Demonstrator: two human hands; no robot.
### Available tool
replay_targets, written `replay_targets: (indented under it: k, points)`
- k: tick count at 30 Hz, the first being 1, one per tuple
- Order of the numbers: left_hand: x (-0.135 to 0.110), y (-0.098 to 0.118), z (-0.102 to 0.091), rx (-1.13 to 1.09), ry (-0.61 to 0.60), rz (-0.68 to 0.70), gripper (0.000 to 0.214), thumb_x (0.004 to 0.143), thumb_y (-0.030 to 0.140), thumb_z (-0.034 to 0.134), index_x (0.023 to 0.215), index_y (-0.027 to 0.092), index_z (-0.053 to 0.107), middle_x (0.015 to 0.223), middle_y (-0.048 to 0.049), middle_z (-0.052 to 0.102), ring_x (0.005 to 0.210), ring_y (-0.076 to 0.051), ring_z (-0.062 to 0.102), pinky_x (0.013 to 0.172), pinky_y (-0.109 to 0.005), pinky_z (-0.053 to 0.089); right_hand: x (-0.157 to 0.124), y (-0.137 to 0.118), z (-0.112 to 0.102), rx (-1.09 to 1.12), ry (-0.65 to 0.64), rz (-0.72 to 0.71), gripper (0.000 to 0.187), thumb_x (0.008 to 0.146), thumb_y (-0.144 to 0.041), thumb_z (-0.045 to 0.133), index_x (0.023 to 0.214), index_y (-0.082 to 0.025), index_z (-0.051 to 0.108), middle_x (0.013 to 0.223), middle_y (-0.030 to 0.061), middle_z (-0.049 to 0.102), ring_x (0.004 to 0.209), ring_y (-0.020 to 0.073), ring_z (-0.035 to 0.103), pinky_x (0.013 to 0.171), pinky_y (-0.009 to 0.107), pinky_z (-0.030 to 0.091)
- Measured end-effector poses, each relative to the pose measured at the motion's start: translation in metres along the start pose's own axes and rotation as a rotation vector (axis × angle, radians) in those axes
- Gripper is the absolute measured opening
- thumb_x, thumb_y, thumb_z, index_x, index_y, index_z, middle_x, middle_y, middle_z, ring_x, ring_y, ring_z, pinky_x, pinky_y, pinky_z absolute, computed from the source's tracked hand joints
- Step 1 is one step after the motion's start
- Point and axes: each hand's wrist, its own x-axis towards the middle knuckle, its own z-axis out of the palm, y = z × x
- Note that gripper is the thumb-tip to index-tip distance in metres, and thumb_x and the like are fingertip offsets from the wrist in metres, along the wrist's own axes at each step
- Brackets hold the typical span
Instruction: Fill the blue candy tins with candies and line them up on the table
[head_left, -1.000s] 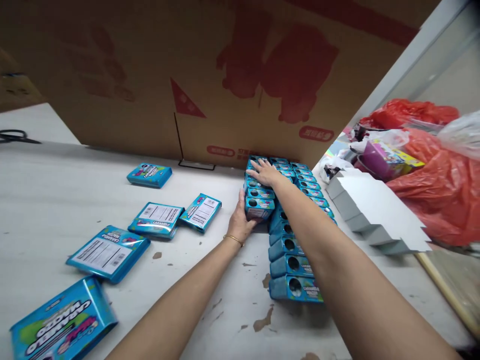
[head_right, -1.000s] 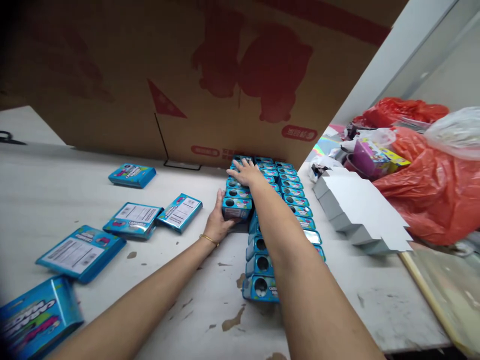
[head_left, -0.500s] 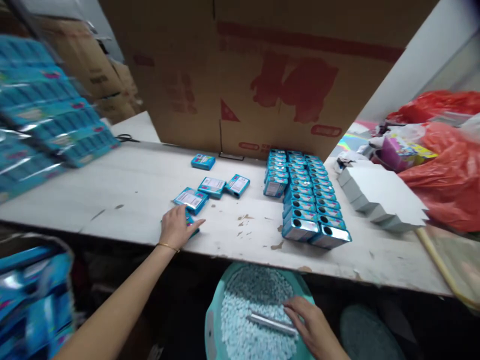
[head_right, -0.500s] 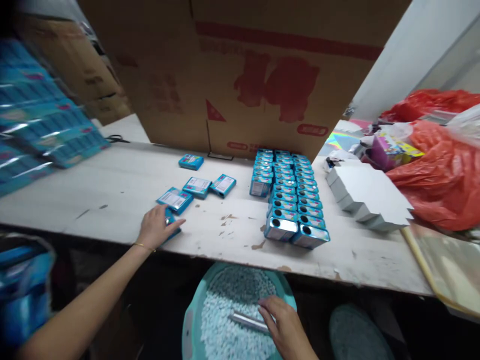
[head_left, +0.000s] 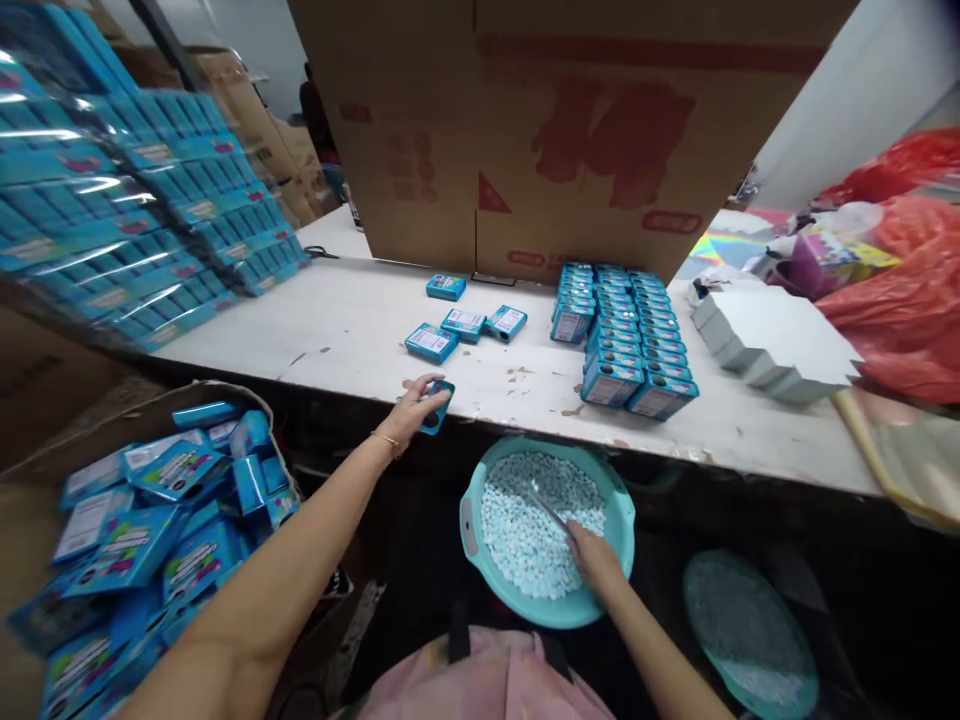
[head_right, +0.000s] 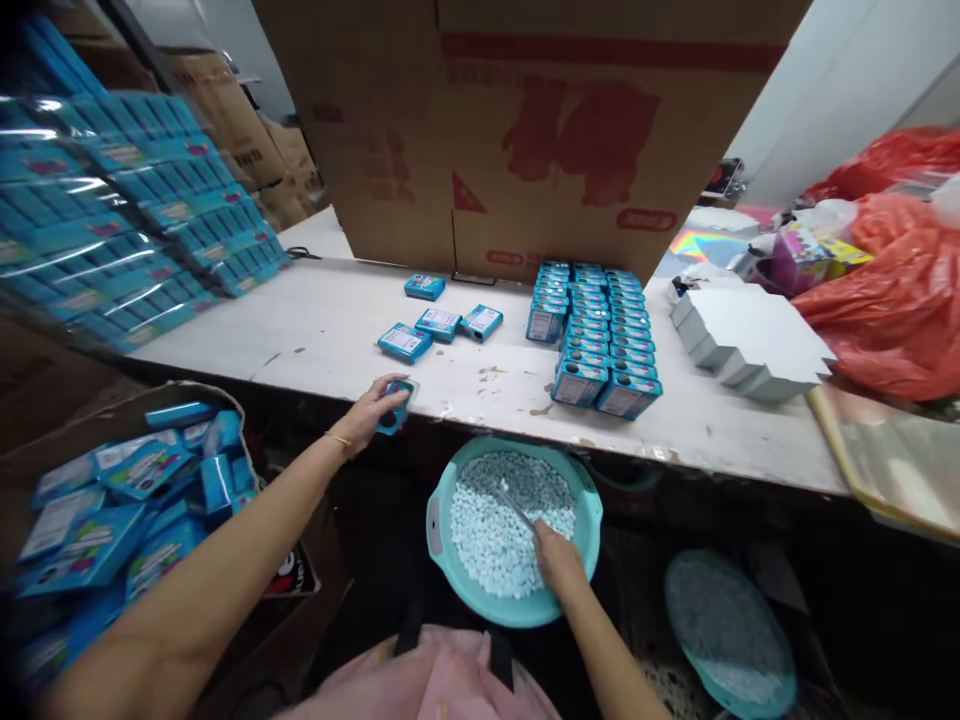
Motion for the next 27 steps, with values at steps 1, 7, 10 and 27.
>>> replay_targets:
  k: [1, 7, 10, 27]
  points:
    - [-0.016, 0.004, 0.005, -0.260, -0.113, -0.102, 0.055, 0.073, 0.052, 0.050, 0.121, 0.027, 0.043, 0.113, -0.0083, 0.053, 0.100, -0.027, 0.053, 0.082, -0.050, 0.044, -0.004, 0.002, -0.002, 0.062, -0.003, -0.017, 0.038, 0.088, -0.028, 0.030, 0.120, -0.022, 0.048, 0.101, 0.0068, 0.063, 0.092, 0.0201, 0.057, 0.074, 0.027, 0.039]
    - [-0.108, -0.018, 0.051, -1.025, -0.408, -0.498, 0.057, 0.076, 0.052, 0.047, 0.126, 0.028, 0.033, 0.126, -0.0092, 0.046, 0.108, -0.029, 0.050, 0.083, -0.053, 0.042, -0.017, 0.001, -0.012, 0.083, -0.035, -0.068, 0.041, 0.090, -0.034, 0.024, 0.103, -0.020, 0.060, 0.094, 0.0062, 0.062, 0.089, 0.0156, 0.057, 0.073, 0.023, 0.038]
    - [-0.145, -0.043, 0.064, -0.902, -0.556, -0.643, 0.060, 0.074, 0.046, 0.052, 0.128, 0.032, 0.028, 0.123, -0.0087, 0.048, 0.102, -0.031, 0.054, 0.077, -0.053, 0.044, -0.020, 0.000, -0.014, 0.053, -0.043, -0.054, 0.030, 0.086, -0.034, 0.036, 0.095, -0.023, 0.062, 0.090, 0.0039, 0.062, 0.085, 0.0146, 0.056, 0.071, 0.022, 0.037]
    - [-0.172, -0.071, 0.053, -0.057, -0.284, -0.173, 0.048, 0.067, 0.034, 0.062, 0.110, 0.018, 0.048, 0.098, -0.0043, 0.061, 0.088, -0.019, 0.056, 0.081, -0.031, 0.043, 0.040, -0.043, 0.011, 0.033, 0.114, -0.045, 0.026, 0.081, -0.018, 0.046, 0.103, -0.020, 0.060, 0.097, 0.0060, 0.060, 0.090, 0.0176, 0.051, 0.080, 0.026, 0.038]
